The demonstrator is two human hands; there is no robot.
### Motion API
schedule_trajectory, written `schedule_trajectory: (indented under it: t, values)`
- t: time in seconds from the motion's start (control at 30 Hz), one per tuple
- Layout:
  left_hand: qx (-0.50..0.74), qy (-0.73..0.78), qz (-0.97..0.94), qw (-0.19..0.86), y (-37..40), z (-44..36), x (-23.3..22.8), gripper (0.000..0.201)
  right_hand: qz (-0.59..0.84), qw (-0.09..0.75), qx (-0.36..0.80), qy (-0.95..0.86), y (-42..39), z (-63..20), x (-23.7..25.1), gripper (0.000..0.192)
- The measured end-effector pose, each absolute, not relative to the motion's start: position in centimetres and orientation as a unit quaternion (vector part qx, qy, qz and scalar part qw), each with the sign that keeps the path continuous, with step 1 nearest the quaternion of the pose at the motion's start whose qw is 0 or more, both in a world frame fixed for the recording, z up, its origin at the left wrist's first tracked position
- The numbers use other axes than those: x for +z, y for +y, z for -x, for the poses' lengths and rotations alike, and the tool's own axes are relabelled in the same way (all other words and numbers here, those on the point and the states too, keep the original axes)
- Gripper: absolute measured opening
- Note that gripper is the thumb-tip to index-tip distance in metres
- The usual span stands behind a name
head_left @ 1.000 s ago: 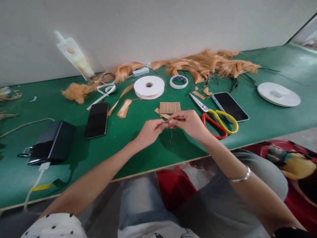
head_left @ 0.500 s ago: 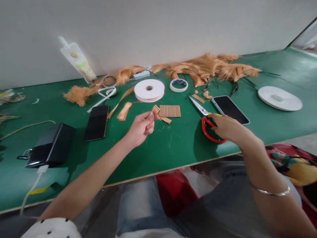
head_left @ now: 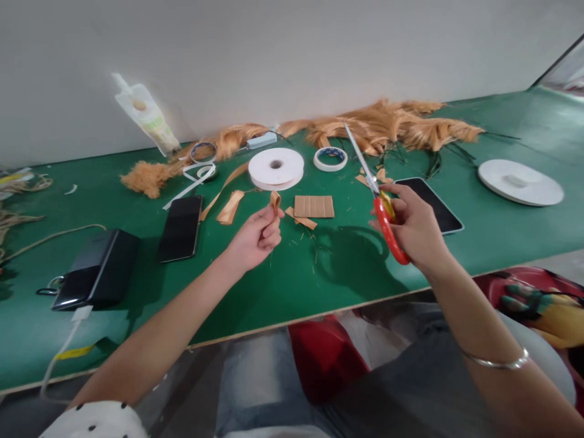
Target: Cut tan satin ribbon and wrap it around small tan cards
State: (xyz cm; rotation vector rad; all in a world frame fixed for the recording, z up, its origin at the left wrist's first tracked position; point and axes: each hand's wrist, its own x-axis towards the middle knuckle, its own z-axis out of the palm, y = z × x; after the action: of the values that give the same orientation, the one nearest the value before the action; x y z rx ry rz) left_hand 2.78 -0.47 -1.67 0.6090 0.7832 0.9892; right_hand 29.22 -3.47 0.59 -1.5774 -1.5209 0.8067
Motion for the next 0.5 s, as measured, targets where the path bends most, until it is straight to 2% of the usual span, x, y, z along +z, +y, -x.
schedule_trajectory:
  t: [0.07, 0.2, 0.3, 0.5]
  values:
    - [0.461, 0.354, -0.28, 0.764, -0.4, -2.7, -1.6, 0.038, 0.539, 0.46, 0.487, -0.51, -4.2, -28.1, 1.1, 0.054]
    - [0.463, 0.34, -0.279, 0.769, -0.3, -2.5, -1.5, 0.036, 0.402, 0.429, 0.674, -0.448, -6.1, -25.3, 1.2, 0.049]
    - [0.468, 0.334, -0.277, 0.77, -0.2, -2.3, -1.5, 0.037, 0.332, 0.406, 0.734, -0.431, -7.3, -23.5, 0.7, 0.051]
    - [0.476, 0.352, -0.276, 0.757, 0.0, -2.1, -1.1, 0.041, 0.301, 0.383, 0.755, -0.439, -9.3, -22.2, 0.7, 0.056]
